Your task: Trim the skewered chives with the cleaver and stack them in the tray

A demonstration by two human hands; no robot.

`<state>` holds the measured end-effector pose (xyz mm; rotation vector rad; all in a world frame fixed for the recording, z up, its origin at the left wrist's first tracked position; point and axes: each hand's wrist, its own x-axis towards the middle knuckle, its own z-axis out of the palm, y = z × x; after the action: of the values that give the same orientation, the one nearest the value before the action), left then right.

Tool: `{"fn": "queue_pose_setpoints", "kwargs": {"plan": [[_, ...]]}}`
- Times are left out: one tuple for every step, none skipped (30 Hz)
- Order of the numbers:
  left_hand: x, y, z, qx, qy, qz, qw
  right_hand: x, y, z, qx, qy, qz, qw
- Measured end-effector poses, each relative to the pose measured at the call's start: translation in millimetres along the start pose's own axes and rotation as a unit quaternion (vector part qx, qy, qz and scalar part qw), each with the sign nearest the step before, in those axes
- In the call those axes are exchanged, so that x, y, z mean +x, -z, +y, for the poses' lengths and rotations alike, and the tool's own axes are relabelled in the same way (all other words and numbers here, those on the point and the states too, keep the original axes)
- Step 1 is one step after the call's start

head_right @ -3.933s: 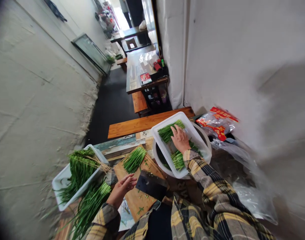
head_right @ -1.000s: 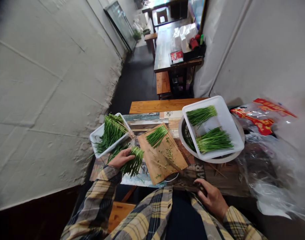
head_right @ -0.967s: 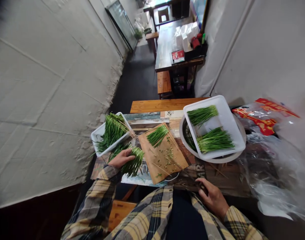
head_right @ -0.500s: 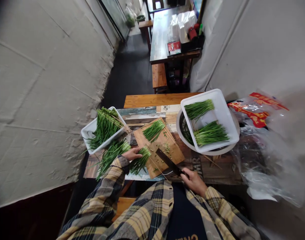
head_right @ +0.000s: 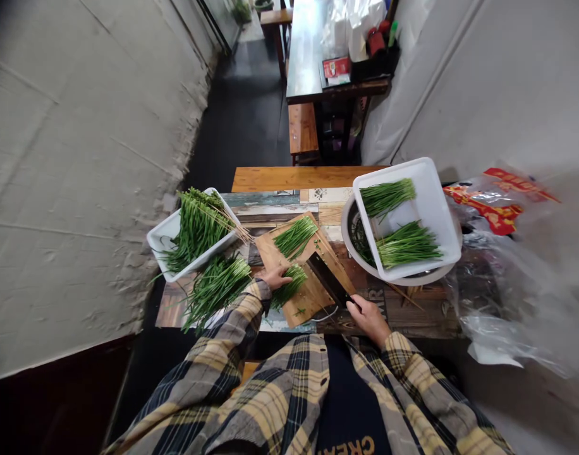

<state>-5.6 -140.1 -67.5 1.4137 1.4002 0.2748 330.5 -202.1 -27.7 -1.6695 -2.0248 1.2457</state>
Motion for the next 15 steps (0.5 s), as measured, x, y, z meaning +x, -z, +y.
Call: {"fn": "queue_pose_setpoints", "kwargs": {"plan": [[1, -5.3, 2, 0.016, 0.008, 0.013, 1.0, 0, 1, -4, -0.005, 0.0, 0.003, 1.0], [-1, -10.1, 5, 0.029, 0.018, 0.029, 0.999, 0, 1, -8, -0.01, 0.004, 0.005, 1.0], [-4, -14.6, 8, 0.049, 0.025, 0.05, 0.997, 0, 0, -12, -0.015, 0.012, 0.004, 1.0], [-8, -18.6, 11, 0.077, 0.029, 0.073, 0.994, 1, -1, -16, -0.021, 0.022, 0.003, 1.0], [-14, -22.4, 14, 0.115, 0.029, 0.097, 0.988, 1, -2, -20, -0.026, 0.031, -0.001, 0.999], [-20, -26.2, 17, 0.157, 0.027, 0.119, 0.98, 2, -4, -23, -0.032, 0.038, -0.003, 0.999], [-27, -30.1, 19, 0.201, 0.024, 0.142, 0.969, 2, -7, -26, -0.037, 0.042, -0.004, 0.998], [-33, -34.5, 22, 0.24, 0.019, 0.162, 0.957, 3, -10, -29, -0.041, 0.044, -0.004, 0.998], [-38, -39.5, 24, 0.27, 0.014, 0.178, 0.946, 3, -13, -31, -0.044, 0.045, -0.004, 0.998], [-43, -44.9, 25, 0.288, 0.011, 0.19, 0.938, 2, -17, -32, -0.046, 0.045, -0.003, 0.998], [-46, -50.8, 27, 0.303, 0.009, 0.197, 0.932, 1, -20, -33, -0.047, 0.044, -0.001, 0.998], [-48, -56.7, 28, 0.318, 0.007, 0.199, 0.927, 0, -22, -34, -0.047, 0.043, 0.0, 0.998], [-49, -62.5, 29, 0.332, 0.005, 0.195, 0.923, -1, -24, -34, -0.047, 0.043, 0.0, 0.998], [-48, -67.8, 30, 0.344, 0.003, 0.189, 0.92, -3, -26, -34, -0.047, 0.042, -0.001, 0.998], [-47, -72.5, 30, 0.354, 0.001, 0.182, 0.917, -4, -27, -33, -0.047, 0.042, 0.0, 0.998]]}}
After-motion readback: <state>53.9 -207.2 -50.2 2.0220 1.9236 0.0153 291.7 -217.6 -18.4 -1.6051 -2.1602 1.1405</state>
